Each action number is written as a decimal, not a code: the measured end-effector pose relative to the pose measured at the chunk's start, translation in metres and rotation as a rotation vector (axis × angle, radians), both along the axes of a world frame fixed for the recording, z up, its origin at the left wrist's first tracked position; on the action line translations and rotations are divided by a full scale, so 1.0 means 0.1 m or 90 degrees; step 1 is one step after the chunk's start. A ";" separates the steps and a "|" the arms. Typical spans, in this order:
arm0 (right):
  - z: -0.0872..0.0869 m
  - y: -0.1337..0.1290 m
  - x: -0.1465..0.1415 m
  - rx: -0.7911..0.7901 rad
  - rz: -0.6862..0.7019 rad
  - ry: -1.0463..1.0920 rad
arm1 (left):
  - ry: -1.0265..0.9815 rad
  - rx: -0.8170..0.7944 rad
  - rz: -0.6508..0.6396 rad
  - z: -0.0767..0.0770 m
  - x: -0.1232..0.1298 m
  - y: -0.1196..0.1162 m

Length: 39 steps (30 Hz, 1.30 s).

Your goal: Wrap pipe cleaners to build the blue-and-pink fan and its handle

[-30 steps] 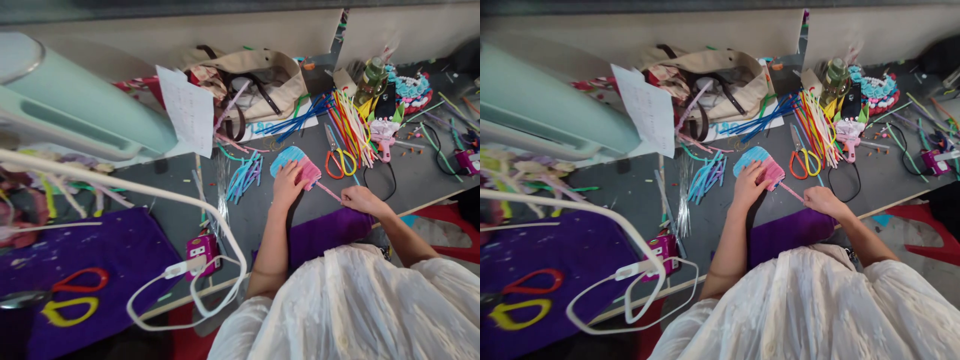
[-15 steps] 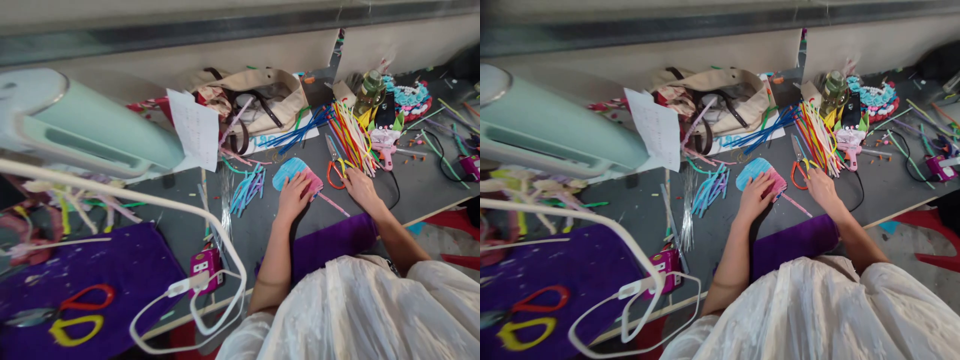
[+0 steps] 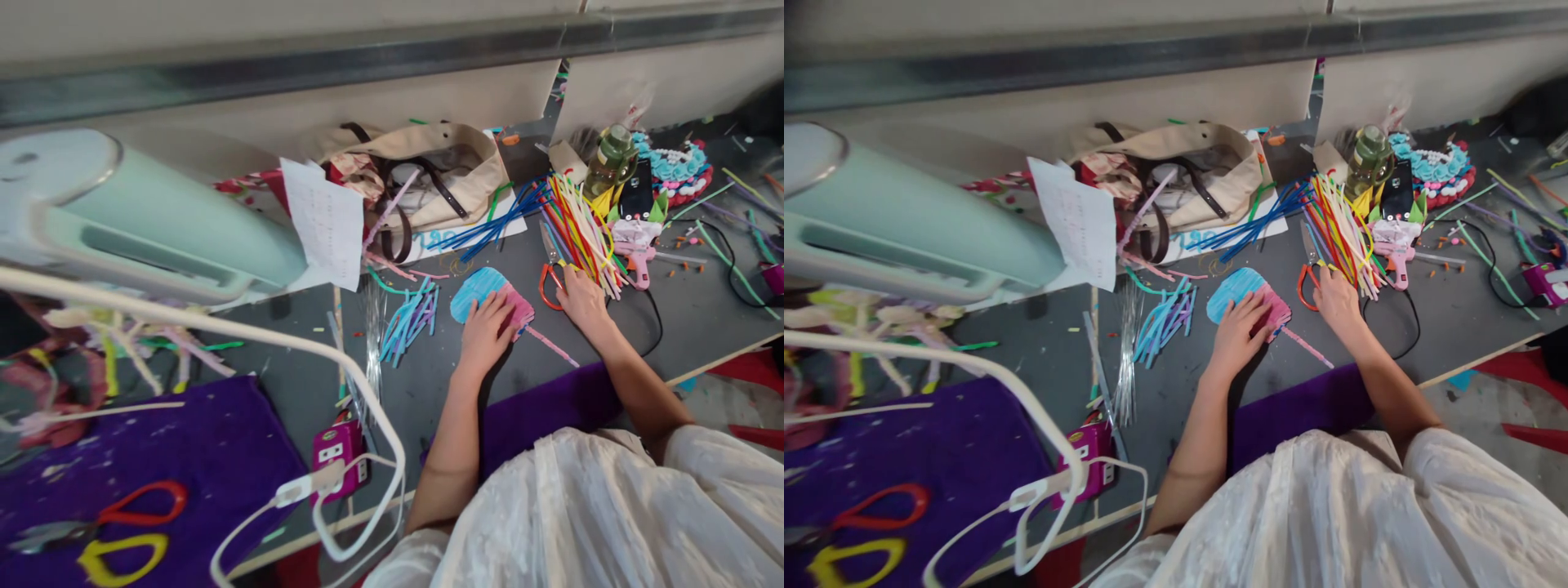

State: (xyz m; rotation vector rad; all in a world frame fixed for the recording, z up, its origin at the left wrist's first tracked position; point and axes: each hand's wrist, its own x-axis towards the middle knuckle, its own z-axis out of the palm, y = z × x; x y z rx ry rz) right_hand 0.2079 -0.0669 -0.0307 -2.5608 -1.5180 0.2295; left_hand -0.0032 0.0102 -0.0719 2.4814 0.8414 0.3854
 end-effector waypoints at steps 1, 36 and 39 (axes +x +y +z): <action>0.02 0.03 0.01 -0.002 -0.002 0.006 | 0.003 0.004 -0.001 0.00 0.00 0.00; 0.37 -0.03 0.34 0.233 -0.053 0.059 | -0.465 -0.030 0.462 0.15 -0.14 0.02; 0.34 0.02 0.25 0.186 -0.047 0.054 | -0.462 -0.027 0.451 0.14 -0.14 0.02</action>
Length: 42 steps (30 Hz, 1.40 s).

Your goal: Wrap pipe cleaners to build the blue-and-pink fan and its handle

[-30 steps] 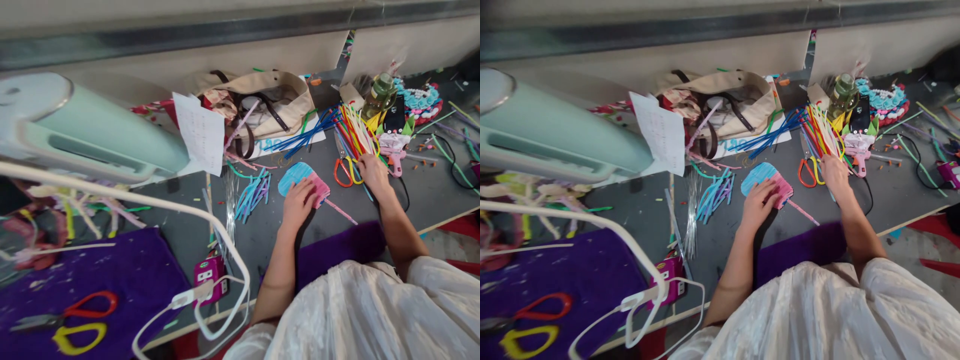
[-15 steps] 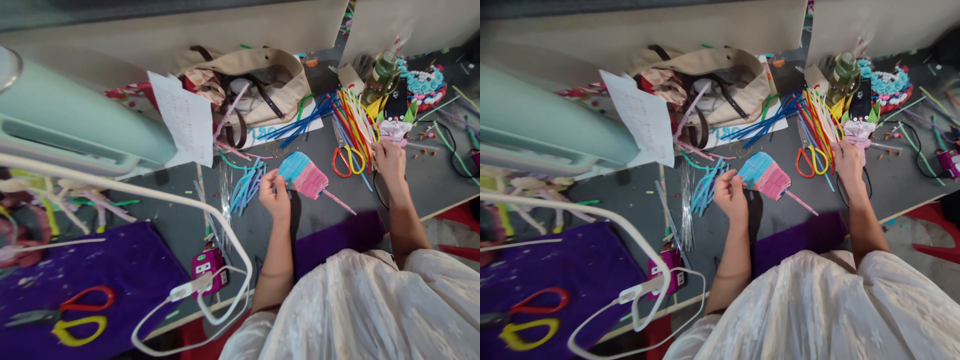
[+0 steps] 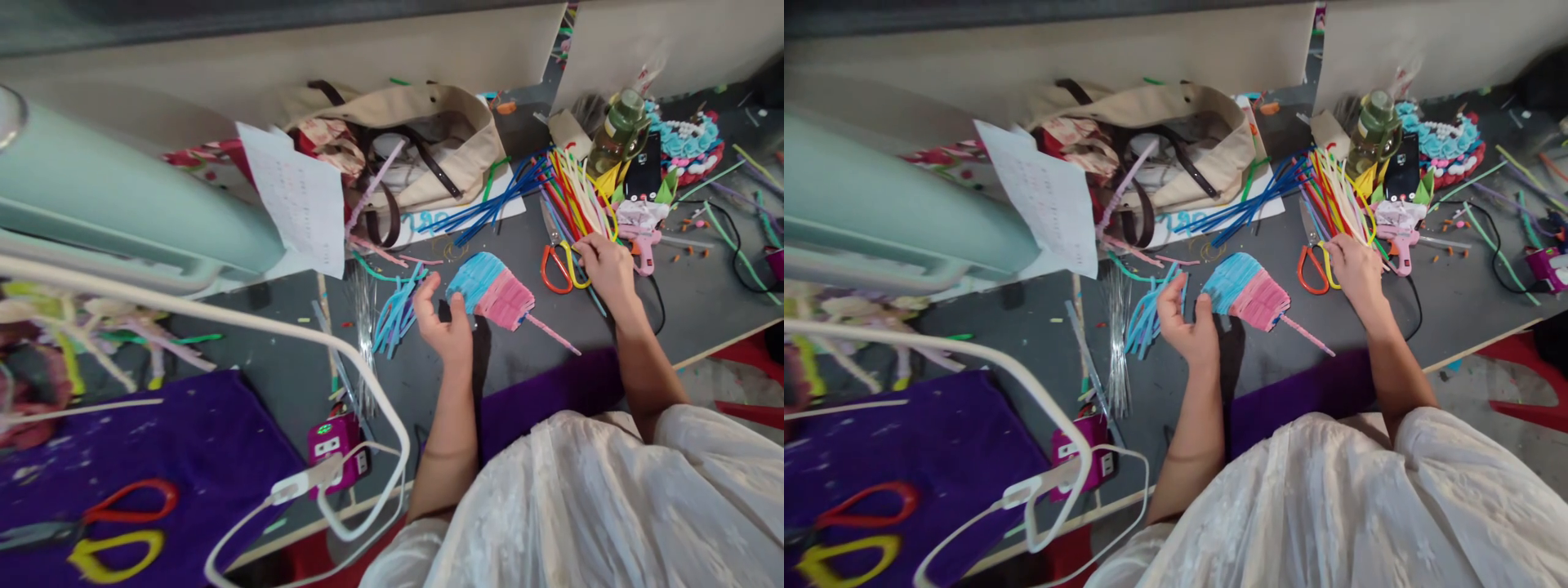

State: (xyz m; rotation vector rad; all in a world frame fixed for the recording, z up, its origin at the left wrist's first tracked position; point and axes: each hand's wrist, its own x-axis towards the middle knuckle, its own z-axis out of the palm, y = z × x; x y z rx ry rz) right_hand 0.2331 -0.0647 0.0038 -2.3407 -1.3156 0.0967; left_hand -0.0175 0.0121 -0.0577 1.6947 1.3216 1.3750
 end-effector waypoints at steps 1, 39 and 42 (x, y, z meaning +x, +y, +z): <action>-0.01 0.01 -0.01 -0.016 0.003 -0.007 | 0.003 0.003 -0.003 0.00 0.00 0.00; -0.11 -0.23 0.51 -0.124 0.043 -0.061 | 0.045 0.003 -0.018 -0.01 0.02 0.00; -0.19 -0.20 0.50 -0.156 0.056 -0.066 | 0.046 0.004 -0.019 -0.02 0.02 0.00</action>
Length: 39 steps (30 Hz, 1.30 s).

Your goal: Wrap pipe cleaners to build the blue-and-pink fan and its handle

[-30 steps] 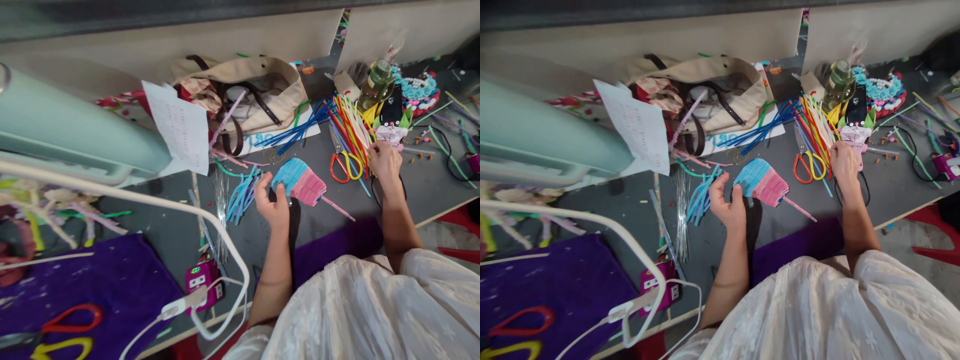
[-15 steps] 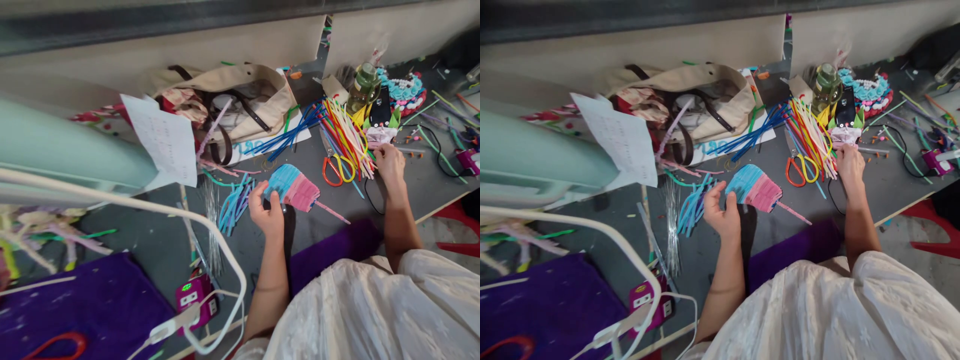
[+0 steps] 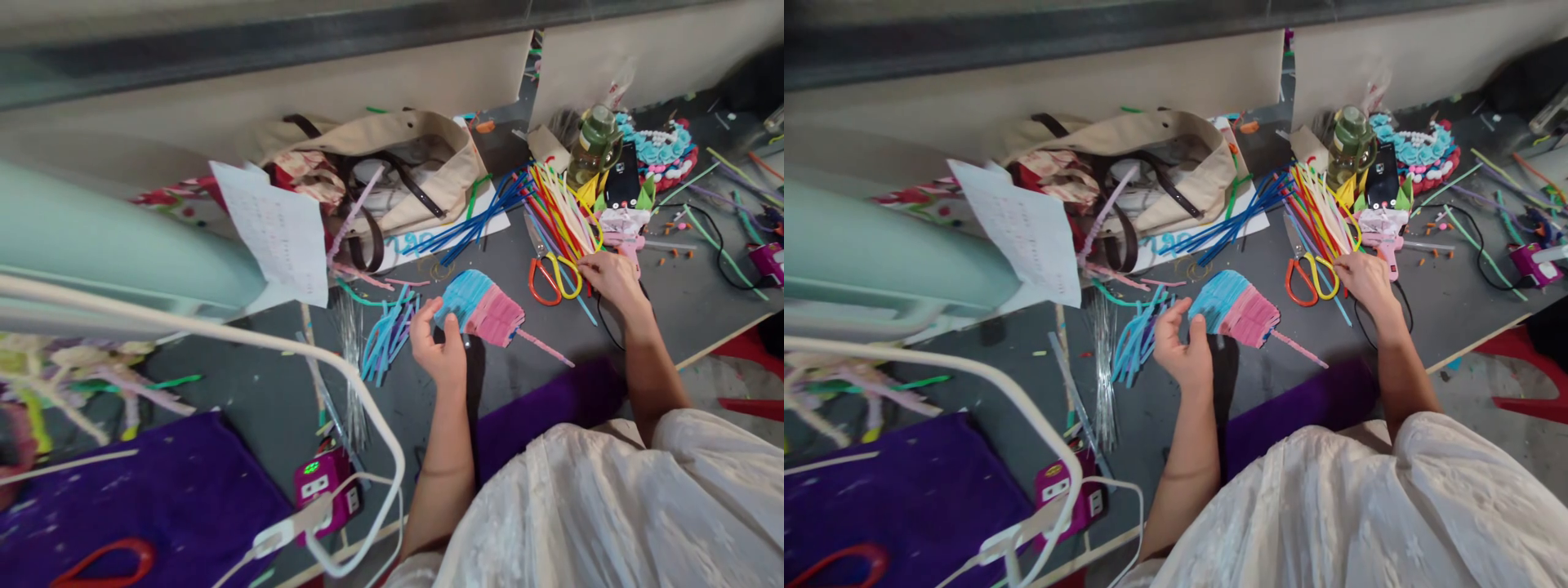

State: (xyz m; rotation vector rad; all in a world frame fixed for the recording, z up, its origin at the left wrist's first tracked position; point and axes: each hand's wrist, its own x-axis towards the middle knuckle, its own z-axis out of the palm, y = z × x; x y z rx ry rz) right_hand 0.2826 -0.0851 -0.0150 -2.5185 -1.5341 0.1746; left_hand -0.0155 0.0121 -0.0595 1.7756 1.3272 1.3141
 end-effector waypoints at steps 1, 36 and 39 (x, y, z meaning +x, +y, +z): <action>-0.03 0.01 0.00 -0.008 0.000 -0.006 | 0.002 -0.002 -0.001 0.00 0.00 0.00; 1.00 -0.71 -0.19 0.374 -0.267 -0.092 | 0.030 0.131 -0.009 -0.20 -0.02 0.10; 1.13 -0.89 -0.23 0.545 -0.233 -0.025 | 0.017 0.161 -0.019 -0.09 0.03 0.06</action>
